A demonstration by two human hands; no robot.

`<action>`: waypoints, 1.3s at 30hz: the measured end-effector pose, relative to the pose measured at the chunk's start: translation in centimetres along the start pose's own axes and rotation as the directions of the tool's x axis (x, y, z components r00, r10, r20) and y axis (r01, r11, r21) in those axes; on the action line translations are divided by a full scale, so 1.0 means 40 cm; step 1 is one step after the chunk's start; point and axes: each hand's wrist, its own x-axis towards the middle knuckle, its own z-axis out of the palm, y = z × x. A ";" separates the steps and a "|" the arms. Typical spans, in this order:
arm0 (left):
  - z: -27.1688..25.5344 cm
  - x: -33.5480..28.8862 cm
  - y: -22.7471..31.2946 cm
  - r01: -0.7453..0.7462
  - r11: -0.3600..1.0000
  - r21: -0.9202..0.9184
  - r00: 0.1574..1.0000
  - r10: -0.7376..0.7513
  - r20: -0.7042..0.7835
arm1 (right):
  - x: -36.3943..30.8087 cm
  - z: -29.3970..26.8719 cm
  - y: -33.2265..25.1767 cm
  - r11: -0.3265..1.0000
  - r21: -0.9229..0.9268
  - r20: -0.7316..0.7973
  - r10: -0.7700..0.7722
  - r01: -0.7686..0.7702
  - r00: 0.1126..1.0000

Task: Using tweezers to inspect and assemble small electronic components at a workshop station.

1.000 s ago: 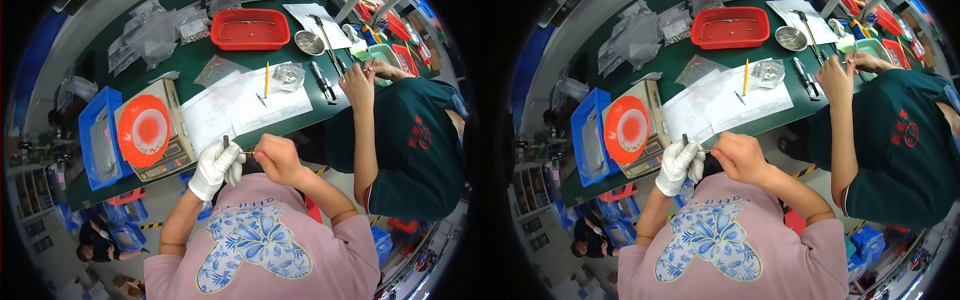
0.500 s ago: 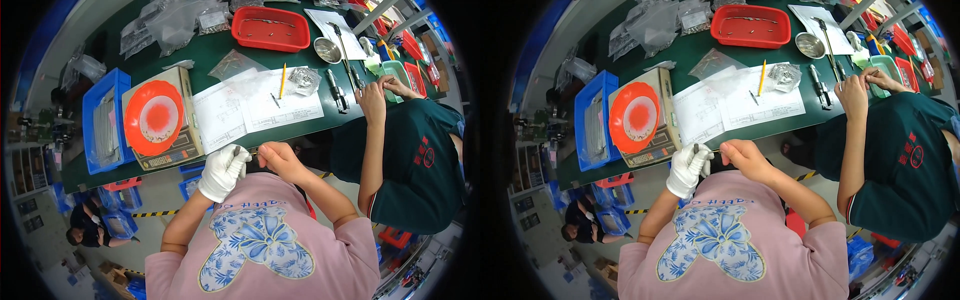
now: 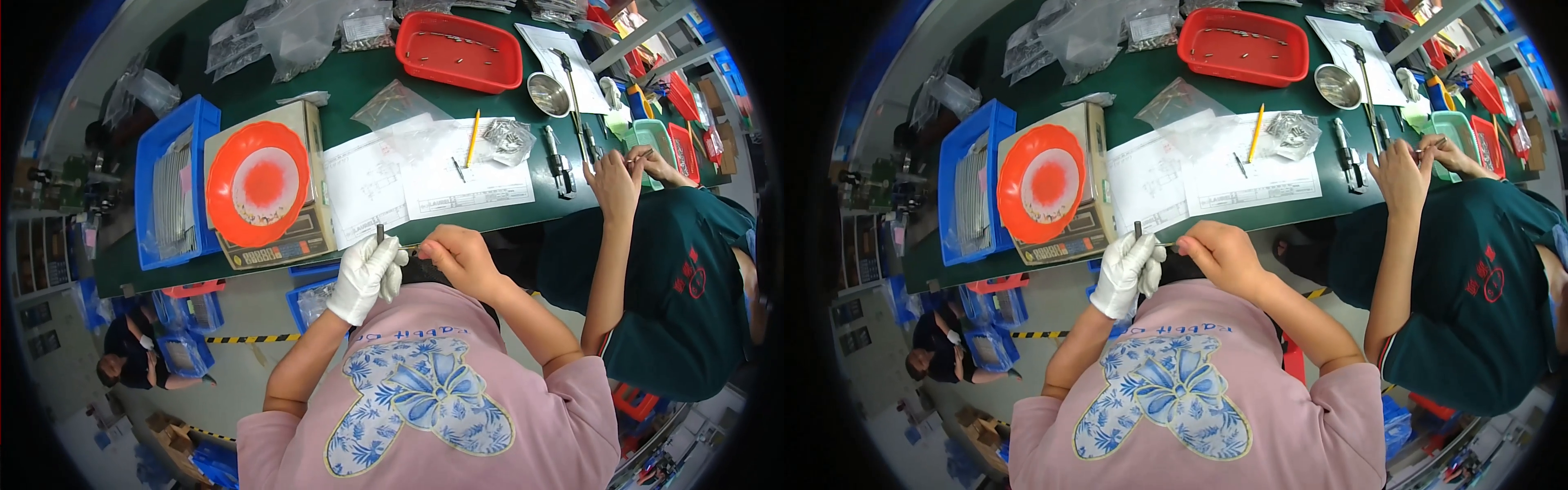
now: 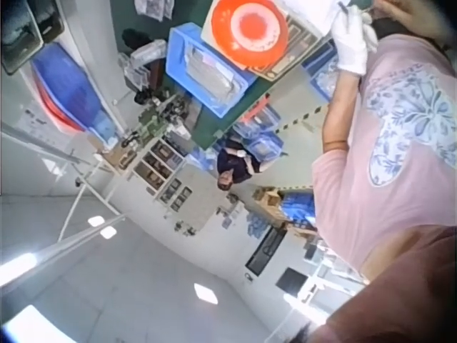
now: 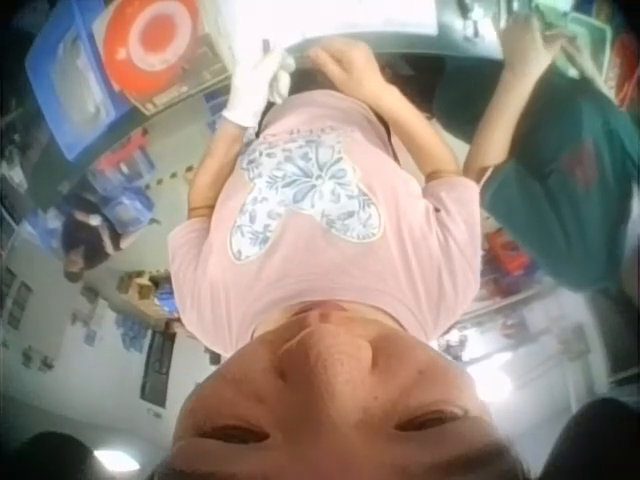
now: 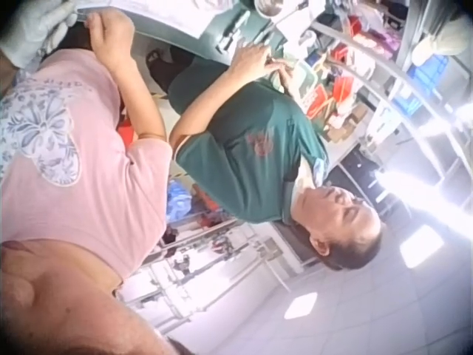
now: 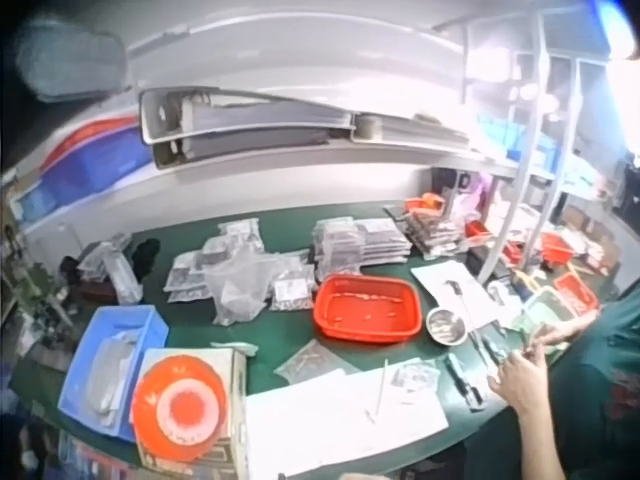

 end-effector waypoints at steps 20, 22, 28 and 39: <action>0.003 0.008 0.006 0.047 0.995 -0.085 0.998 -0.050 -0.025 | 0.021 -0.002 -0.005 0.983 -0.026 -0.155 -0.185 0.183 0.971; 0.004 0.011 0.004 0.091 0.988 -0.126 0.995 -0.095 -0.026 | 0.021 -0.005 -0.009 0.993 0.024 -0.142 -0.111 0.115 0.984; 0.016 0.013 0.002 -0.003 0.998 -0.057 0.998 -0.001 -0.070 | 0.022 -0.010 -0.007 0.972 0.137 0.045 0.188 -0.192 0.981; 0.013 0.027 0.007 0.016 0.997 -0.071 0.996 -0.022 -0.087 | 0.028 0.000 0.009 0.956 0.240 -0.018 0.179 -0.170 0.984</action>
